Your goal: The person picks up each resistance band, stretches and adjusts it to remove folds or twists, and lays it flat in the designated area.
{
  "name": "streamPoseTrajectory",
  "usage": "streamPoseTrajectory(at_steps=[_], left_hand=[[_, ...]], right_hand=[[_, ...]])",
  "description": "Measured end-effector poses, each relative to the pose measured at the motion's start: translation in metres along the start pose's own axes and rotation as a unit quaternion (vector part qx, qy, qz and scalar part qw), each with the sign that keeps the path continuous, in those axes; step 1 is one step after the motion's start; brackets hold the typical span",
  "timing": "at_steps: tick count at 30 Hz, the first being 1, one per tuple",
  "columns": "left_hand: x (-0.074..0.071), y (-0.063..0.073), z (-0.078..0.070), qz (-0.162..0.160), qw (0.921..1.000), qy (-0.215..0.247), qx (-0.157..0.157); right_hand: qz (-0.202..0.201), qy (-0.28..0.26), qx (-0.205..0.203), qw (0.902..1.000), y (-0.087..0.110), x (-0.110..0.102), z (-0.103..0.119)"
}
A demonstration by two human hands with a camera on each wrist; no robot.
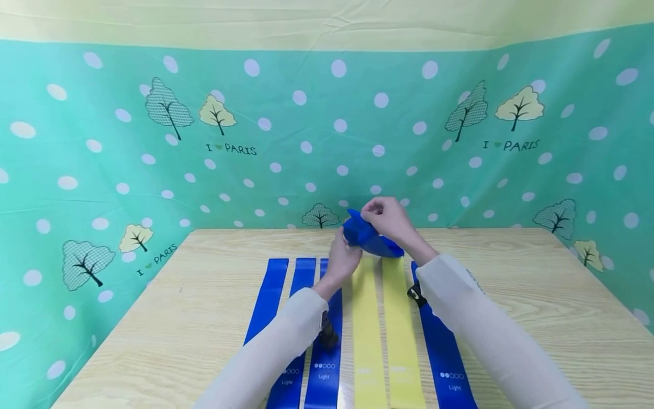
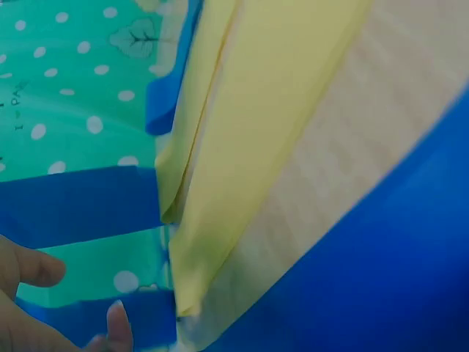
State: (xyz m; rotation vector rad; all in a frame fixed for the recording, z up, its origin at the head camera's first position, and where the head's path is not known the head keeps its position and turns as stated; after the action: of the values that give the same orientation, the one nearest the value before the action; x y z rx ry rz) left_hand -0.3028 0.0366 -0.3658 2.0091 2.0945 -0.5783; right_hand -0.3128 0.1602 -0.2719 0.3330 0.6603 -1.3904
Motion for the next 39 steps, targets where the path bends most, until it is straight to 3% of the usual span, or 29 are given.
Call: streamPoseTrajectory(at_steps=[3, 7, 11, 15, 20, 27, 30, 33, 36, 39], left_hand=[[-0.005, -0.005, -0.005, -0.018, 0.9993, -0.020, 0.025], [-0.016, -0.011, -0.014, -0.068, 0.9947, -0.053, 0.056], [-0.028, -0.014, -0.023, -0.118, 0.9858, -0.082, 0.087], [-0.036, -0.013, -0.025, -0.135, 0.9821, -0.085, 0.101], [-0.041, -0.011, -0.017, -0.128, 0.9831, -0.089, 0.095], [-0.038, -0.005, -0.001, -0.085, 0.9893, -0.036, 0.113], [-0.031, -0.001, 0.005, -0.057, 0.9921, -0.002, 0.112], [-0.027, 0.004, 0.007, -0.053, 0.9929, 0.018, 0.105], [-0.024, 0.012, 0.005, -0.051, 0.9933, 0.041, 0.095], [-0.019, 0.020, 0.000, -0.023, 0.9945, 0.067, 0.077]], right_hand=[[-0.010, 0.018, -0.018, 0.9996, -0.001, -0.005, 0.007], [-0.024, 0.051, -0.021, 0.9982, -0.002, -0.014, 0.013], [-0.031, 0.076, -0.011, 0.9966, -0.003, -0.019, 0.016], [-0.006, 0.076, 0.015, 0.9970, -0.005, -0.015, 0.010], [0.064, 0.024, 0.044, 0.9967, -0.004, -0.004, -0.007], [0.129, -0.030, 0.027, 0.9908, -0.002, 0.008, -0.020], [0.136, -0.036, 0.025, 0.9897, -0.004, 0.011, -0.020], [0.136, -0.039, 0.037, 0.9892, -0.005, 0.012, -0.021], [0.119, -0.051, 0.073, 0.9889, -0.004, 0.012, -0.023], [0.091, -0.094, 0.123, 0.9838, -0.002, 0.015, -0.028]])
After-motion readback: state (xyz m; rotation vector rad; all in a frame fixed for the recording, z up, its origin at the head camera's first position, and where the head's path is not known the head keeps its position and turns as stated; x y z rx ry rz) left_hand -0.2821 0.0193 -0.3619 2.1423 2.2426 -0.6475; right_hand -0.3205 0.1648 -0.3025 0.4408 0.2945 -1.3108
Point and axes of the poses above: each hand's wrist, its own y-axis away from the middle knuckle, its own x-axis out of the palm, z = x × y, the point moved 6 cm from there along -y, towards the middle knuckle, and after that the axes turned 1 degree about x, right-handed, at the moved point
